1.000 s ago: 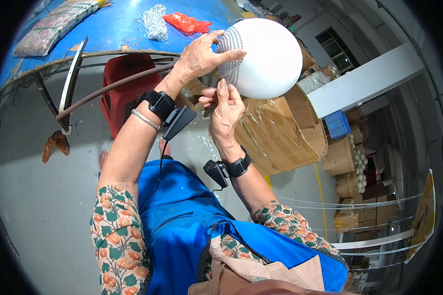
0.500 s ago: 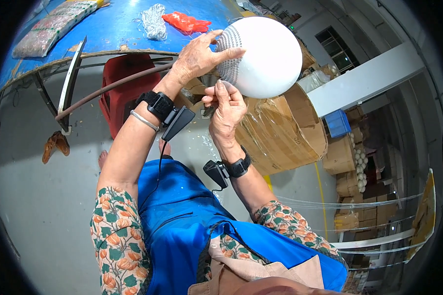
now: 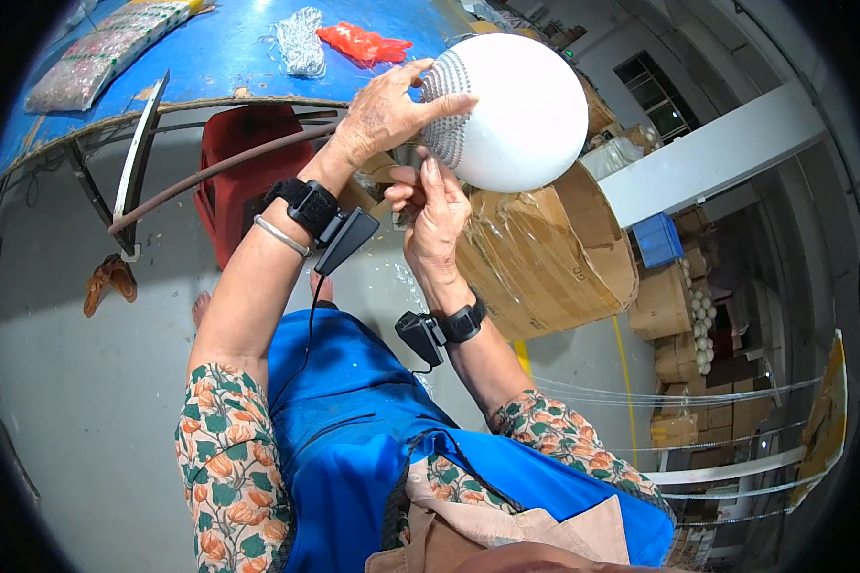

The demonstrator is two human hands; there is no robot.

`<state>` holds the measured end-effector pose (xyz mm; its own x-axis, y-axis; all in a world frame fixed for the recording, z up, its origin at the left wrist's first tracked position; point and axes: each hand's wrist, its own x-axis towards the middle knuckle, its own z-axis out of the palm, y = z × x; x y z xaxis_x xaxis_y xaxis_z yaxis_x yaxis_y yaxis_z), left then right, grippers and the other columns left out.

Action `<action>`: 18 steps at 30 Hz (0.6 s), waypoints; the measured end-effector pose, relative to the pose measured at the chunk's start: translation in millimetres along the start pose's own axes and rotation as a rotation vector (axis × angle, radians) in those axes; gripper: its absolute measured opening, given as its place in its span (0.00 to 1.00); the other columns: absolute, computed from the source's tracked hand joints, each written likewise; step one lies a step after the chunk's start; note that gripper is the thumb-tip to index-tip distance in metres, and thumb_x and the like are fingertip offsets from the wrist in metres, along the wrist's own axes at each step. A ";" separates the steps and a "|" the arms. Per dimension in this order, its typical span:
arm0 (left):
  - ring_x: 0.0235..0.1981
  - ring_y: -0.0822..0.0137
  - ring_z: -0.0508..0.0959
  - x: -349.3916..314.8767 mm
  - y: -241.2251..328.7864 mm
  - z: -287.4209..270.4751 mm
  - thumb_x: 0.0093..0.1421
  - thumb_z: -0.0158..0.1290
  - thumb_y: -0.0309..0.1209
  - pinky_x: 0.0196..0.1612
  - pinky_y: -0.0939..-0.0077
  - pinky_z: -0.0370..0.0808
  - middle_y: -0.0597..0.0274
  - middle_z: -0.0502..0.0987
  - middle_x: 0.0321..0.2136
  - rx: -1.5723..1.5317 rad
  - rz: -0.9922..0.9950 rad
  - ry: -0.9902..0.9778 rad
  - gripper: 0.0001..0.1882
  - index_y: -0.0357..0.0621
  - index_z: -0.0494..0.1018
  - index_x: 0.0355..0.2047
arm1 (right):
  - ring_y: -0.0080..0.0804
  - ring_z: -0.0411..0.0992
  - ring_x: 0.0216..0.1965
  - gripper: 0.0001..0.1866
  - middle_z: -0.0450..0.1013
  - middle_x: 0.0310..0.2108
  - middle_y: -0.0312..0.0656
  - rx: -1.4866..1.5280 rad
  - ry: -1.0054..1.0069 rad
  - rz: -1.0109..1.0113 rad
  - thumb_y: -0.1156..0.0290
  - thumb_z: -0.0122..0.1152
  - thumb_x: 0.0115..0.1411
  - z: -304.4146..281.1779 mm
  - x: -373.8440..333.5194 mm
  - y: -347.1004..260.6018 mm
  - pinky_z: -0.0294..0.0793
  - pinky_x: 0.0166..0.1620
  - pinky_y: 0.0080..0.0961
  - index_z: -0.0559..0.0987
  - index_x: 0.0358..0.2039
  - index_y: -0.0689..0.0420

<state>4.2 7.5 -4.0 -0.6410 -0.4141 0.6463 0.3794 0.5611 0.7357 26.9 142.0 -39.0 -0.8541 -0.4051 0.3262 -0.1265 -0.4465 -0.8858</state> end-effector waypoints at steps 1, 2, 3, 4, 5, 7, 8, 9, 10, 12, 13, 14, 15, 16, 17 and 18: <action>0.43 0.54 0.72 0.7 -2.7 0.4 0.35 0.50 0.70 0.46 0.66 0.68 0.44 0.71 0.40 0.027 0.053 -0.002 0.52 0.34 0.64 0.48 | 0.23 0.70 0.18 0.15 0.73 0.24 0.46 0.000 -0.003 0.002 0.64 0.50 0.59 1.1 1.0 0.6 0.67 0.22 0.14 0.71 0.36 0.65; 0.43 0.54 0.72 1.1 -5.5 0.7 0.35 0.50 0.69 0.46 0.67 0.68 0.44 0.71 0.40 0.054 0.106 -0.003 0.52 0.34 0.64 0.48 | 0.23 0.70 0.18 0.15 0.73 0.24 0.46 -0.007 -0.010 -0.019 0.64 0.51 0.58 2.2 1.8 1.1 0.67 0.21 0.14 0.72 0.35 0.65; 0.43 0.54 0.72 0.7 -8.3 1.1 0.35 0.50 0.69 0.46 0.67 0.68 0.44 0.71 0.40 0.056 0.105 0.000 0.52 0.34 0.64 0.48 | 0.23 0.70 0.18 0.15 0.73 0.23 0.45 -0.013 -0.017 -0.040 0.64 0.51 0.58 3.2 2.2 1.6 0.67 0.21 0.14 0.72 0.35 0.64; 0.43 0.54 0.72 0.2 -0.8 -0.7 0.35 0.50 0.69 0.46 0.66 0.68 0.44 0.71 0.40 0.004 0.049 -0.008 0.52 0.34 0.64 0.48 | 0.23 0.70 0.18 0.15 0.73 0.23 0.45 -0.014 -0.014 -0.041 0.64 0.51 0.58 0.9 3.0 3.1 0.67 0.21 0.14 0.72 0.35 0.64; 0.43 0.54 0.72 0.2 3.8 -1.4 0.35 0.50 0.69 0.46 0.66 0.68 0.44 0.71 0.40 -0.047 -0.006 -0.016 0.52 0.34 0.64 0.48 | 0.23 0.70 0.18 0.14 0.73 0.23 0.45 -0.018 -0.001 -0.058 0.64 0.52 0.58 -2.7 3.9 5.7 0.66 0.21 0.14 0.72 0.34 0.64; 0.43 0.53 0.72 1.9 2.5 -0.8 0.35 0.50 0.69 0.46 0.66 0.68 0.43 0.71 0.40 -0.052 -0.005 -0.018 0.53 0.33 0.64 0.48 | 0.22 0.70 0.18 0.14 0.73 0.23 0.44 -0.022 0.010 -0.074 0.64 0.53 0.57 -4.2 3.1 5.7 0.66 0.21 0.14 0.73 0.33 0.64; 0.43 0.53 0.72 2.0 1.7 -1.4 0.35 0.50 0.70 0.46 0.65 0.69 0.43 0.71 0.40 -0.054 -0.005 -0.016 0.53 0.33 0.64 0.48 | 0.22 0.70 0.18 0.13 0.73 0.23 0.44 -0.024 0.025 -0.068 0.64 0.53 0.57 -2.8 0.3 3.1 0.66 0.21 0.14 0.73 0.33 0.64; 0.43 0.53 0.72 1.7 1.0 -1.9 0.35 0.50 0.70 0.46 0.65 0.69 0.43 0.71 0.40 -0.054 -0.005 -0.015 0.53 0.33 0.64 0.48 | 0.22 0.70 0.18 0.13 0.73 0.22 0.43 -0.027 0.041 -0.062 0.65 0.54 0.57 -1.6 -2.0 0.8 0.66 0.21 0.14 0.73 0.32 0.64; 0.43 0.53 0.72 1.6 0.3 -1.8 0.35 0.50 0.70 0.45 0.65 0.69 0.42 0.71 0.40 -0.046 -0.006 -0.015 0.53 0.33 0.64 0.48 | 0.22 0.70 0.18 0.13 0.73 0.22 0.43 -0.027 0.042 -0.064 0.65 0.54 0.57 -1.1 -3.2 -0.9 0.66 0.21 0.14 0.73 0.32 0.64; 0.43 0.52 0.72 1.2 -1.2 -1.9 0.35 0.50 0.70 0.45 0.65 0.69 0.42 0.71 0.40 -0.038 -0.005 -0.016 0.53 0.32 0.64 0.48 | 0.22 0.70 0.18 0.13 0.73 0.23 0.43 -0.059 0.043 -0.095 0.65 0.54 0.57 -0.5 -4.7 -3.3 0.66 0.21 0.14 0.73 0.32 0.64; 0.43 0.52 0.72 0.8 -1.9 -2.1 0.35 0.49 0.70 0.45 0.65 0.69 0.42 0.71 0.39 -0.026 0.007 -0.006 0.53 0.32 0.64 0.48 | 0.22 0.70 0.18 0.13 0.73 0.23 0.43 -0.059 0.044 -0.096 0.65 0.54 0.57 -0.8 -4.6 -3.5 0.66 0.21 0.14 0.73 0.32 0.64; 0.43 0.52 0.72 0.8 -2.4 -2.1 0.35 0.49 0.70 0.45 0.65 0.69 0.41 0.71 0.39 -0.013 0.019 0.003 0.53 0.32 0.64 0.48 | 0.22 0.70 0.18 0.13 0.73 0.23 0.43 -0.051 0.041 -0.083 0.65 0.54 0.57 -1.3 -4.4 -3.5 0.66 0.21 0.14 0.73 0.32 0.64; 0.43 0.52 0.72 0.8 -2.7 -1.8 0.35 0.49 0.70 0.45 0.65 0.69 0.41 0.71 0.39 -0.013 0.020 0.003 0.53 0.32 0.64 0.48 | 0.22 0.70 0.18 0.13 0.73 0.23 0.43 -0.042 0.038 -0.070 0.65 0.54 0.57 -1.5 -4.3 -3.6 0.67 0.21 0.14 0.73 0.32 0.64; 0.43 0.52 0.72 0.6 -1.2 -2.2 0.35 0.49 0.70 0.45 0.66 0.69 0.41 0.71 0.39 -0.020 0.010 -0.005 0.53 0.32 0.64 0.47 | 0.22 0.70 0.18 0.13 0.73 0.23 0.43 -0.042 0.038 -0.071 0.65 0.54 0.57 -1.3 -4.1 -4.0 0.67 0.21 0.14 0.73 0.32 0.64; 0.43 0.52 0.72 0.5 0.2 -2.7 0.35 0.49 0.70 0.45 0.66 0.69 0.41 0.71 0.39 -0.028 0.000 -0.013 0.53 0.32 0.64 0.47 | 0.22 0.70 0.18 0.13 0.73 0.23 0.43 -0.045 0.039 -0.077 0.65 0.53 0.57 -1.0 -3.8 -4.6 0.67 0.21 0.14 0.73 0.32 0.64; 0.43 0.52 0.72 0.7 1.5 -3.2 0.35 0.49 0.70 0.45 0.66 0.69 0.41 0.71 0.39 -0.028 0.000 -0.014 0.53 0.32 0.64 0.47 | 0.22 0.70 0.19 0.12 0.73 0.23 0.43 -0.048 0.039 -0.082 0.66 0.53 0.57 -0.9 -3.5 -4.9 0.67 0.22 0.14 0.73 0.32 0.64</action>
<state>6.5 5.7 -1.8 -0.6498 -0.4038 0.6440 0.3981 0.5409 0.7409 30.1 146.3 -36.1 -0.8586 -0.3371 0.3862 -0.2202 -0.4378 -0.8717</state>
